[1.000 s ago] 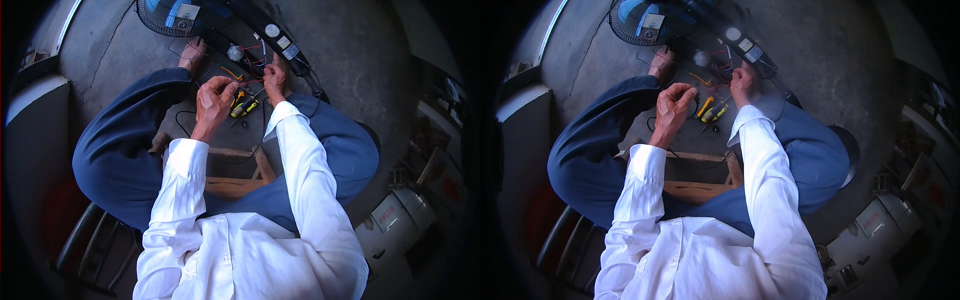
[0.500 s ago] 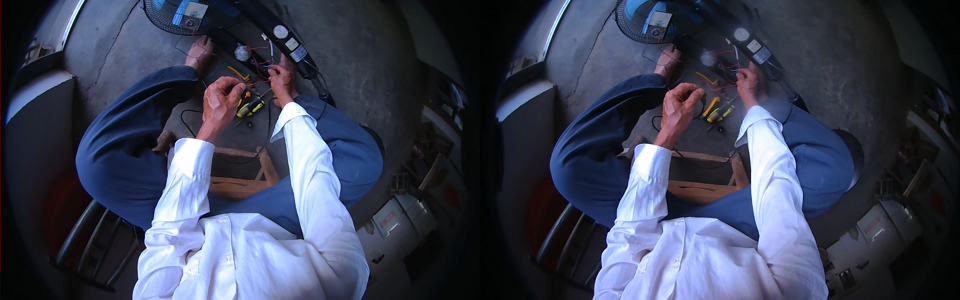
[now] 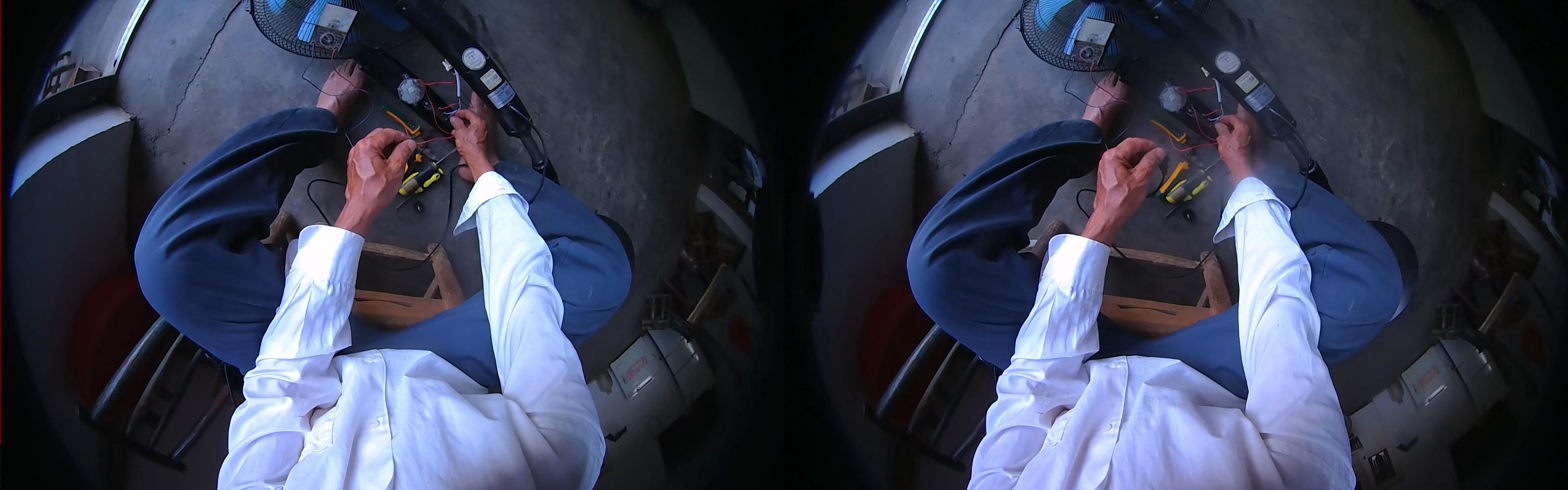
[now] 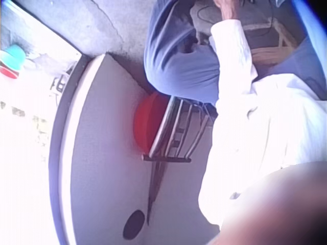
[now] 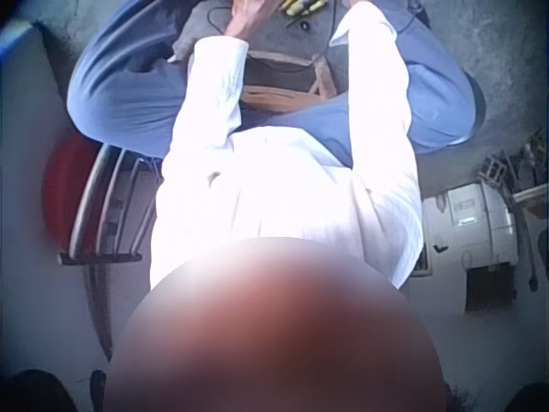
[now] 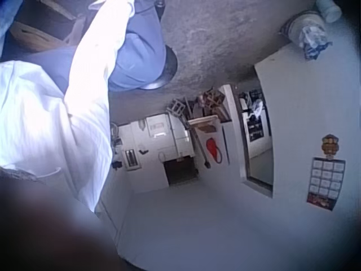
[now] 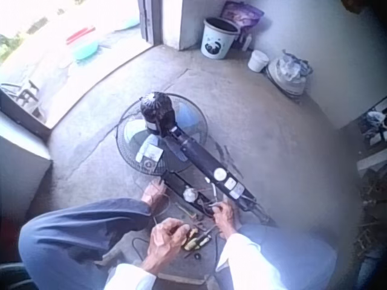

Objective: Repairing the electrical wiring and internal components of a floor fan.

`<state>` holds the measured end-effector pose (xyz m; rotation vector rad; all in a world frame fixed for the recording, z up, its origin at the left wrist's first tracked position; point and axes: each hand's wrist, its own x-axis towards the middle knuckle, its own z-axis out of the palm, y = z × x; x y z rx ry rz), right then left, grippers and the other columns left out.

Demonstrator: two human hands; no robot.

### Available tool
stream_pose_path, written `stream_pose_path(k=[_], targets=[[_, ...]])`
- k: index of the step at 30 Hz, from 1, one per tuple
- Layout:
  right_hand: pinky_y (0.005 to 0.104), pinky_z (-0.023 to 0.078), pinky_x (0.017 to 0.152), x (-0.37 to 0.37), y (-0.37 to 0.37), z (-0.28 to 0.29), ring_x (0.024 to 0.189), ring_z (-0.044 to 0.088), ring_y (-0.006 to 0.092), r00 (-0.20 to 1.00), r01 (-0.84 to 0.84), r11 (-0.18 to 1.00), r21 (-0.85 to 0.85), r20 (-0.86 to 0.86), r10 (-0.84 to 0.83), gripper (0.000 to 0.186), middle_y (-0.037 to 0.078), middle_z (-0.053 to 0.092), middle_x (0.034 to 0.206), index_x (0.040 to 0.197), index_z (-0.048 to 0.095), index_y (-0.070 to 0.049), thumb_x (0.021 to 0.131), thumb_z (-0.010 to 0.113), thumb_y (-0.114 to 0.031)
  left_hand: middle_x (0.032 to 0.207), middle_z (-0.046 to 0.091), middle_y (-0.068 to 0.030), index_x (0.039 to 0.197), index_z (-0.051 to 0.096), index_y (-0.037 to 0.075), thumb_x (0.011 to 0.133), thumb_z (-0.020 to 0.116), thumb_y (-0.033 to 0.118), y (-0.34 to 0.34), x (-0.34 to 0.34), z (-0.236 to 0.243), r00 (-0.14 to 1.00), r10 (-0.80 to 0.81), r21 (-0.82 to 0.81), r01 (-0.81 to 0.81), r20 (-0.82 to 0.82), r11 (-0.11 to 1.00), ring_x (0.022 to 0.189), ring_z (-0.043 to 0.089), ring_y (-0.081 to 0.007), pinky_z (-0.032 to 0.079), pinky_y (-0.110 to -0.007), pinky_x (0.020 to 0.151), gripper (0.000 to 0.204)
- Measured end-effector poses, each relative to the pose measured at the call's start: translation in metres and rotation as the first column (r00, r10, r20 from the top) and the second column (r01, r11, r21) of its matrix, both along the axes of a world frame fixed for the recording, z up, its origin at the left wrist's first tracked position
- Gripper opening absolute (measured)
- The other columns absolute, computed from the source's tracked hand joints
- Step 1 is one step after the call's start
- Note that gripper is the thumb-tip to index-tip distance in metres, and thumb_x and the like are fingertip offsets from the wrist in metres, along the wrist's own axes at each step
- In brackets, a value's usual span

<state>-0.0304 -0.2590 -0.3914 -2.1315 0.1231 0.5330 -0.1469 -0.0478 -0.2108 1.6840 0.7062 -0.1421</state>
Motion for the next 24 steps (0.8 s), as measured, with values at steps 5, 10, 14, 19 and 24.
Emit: stream_pose_path(k=[5, 10, 14, 19, 24], targets=[[0.0306, 0.049, 0.065, 0.006, -0.015, -0.007, 0.071, 0.062, 0.0168, 1.0, -0.014, 1.0, -0.023, 0.012, 0.015, 0.014, 0.008, 0.067, 0.079, 0.095, 0.071, -0.002, 0.083, 0.07, -0.01, 0.076, 0.067, -0.0074, 0.094, 0.071, -0.002, 0.088, 0.07, 0.017, -0.005, 0.005, 0.002, 1.0, -0.015, -0.01, 0.015, 0.004, 1.0, 0.069, 0.06, -0.0128, 0.049, -0.03, 0.065, 0.02], [0.0311, 0.051, 0.068, 0.006, -0.002, 0.004, 0.073, 0.064, 0.0183, 0.993, -0.017, 0.998, -0.055, -0.121, 0.01, 0.015, 0.01, 0.068, 0.079, 0.096, 0.071, -0.001, 0.084, 0.069, -0.008, 0.077, 0.068, -0.0077, 0.094, 0.071, -0.002, 0.089, 0.07, 0.017, 0.0, 0.001, 0.001, 1.0, 0.0, 0.004, 0.0, 0.022, 1.0, 0.07, 0.06, -0.0133, 0.049, -0.03, 0.066, 0.019], [0.0321, 0.051, 0.073, 0.01, -0.014, -0.005, 0.079, 0.066, 0.0204, 0.996, -0.066, 0.996, -0.067, -0.063, 0.062, 0.014, 0.011, 0.069, 0.083, 0.096, 0.071, -0.001, 0.084, 0.068, -0.007, 0.087, 0.07, -0.014, 0.093, 0.073, -0.004, 0.086, 0.069, 0.013, -0.004, 0.006, 0.006, 1.0, 0.012, -0.028, -0.012, -0.008, 1.0, 0.075, 0.069, -0.0241, 0.052, -0.035, 0.069, 0.018], [0.0338, 0.051, 0.08, 0.009, -0.013, -0.014, 0.087, 0.068, 0.0245, 0.995, -0.084, 0.993, -0.081, -0.065, 0.079, 0.015, 0.014, 0.07, 0.09, 0.098, 0.071, -0.002, 0.085, 0.067, -0.008, 0.087, 0.069, -0.014, 0.093, 0.073, -0.004, 0.086, 0.069, 0.013, -0.002, 0.005, 0.007, 1.0, 0.017, -0.022, -0.017, -0.021, 1.0, 0.076, 0.069, -0.0245, 0.052, -0.036, 0.07, 0.018], [0.0353, 0.051, 0.083, 0.011, -0.009, -0.018, 0.091, 0.068, 0.0264, 0.994, -0.055, 0.991, -0.126, -0.102, 0.042, 0.017, 0.014, 0.071, 0.094, 0.1, 0.07, -0.002, 0.086, 0.066, -0.01, 0.086, 0.069, -0.0141, 0.093, 0.072, -0.004, 0.086, 0.069, 0.014, -0.002, 0.005, 0.006, 1.0, 0.012, -0.014, -0.012, -0.02, 1.0, 0.076, 0.068, -0.0251, 0.052, -0.036, 0.071, 0.02]])
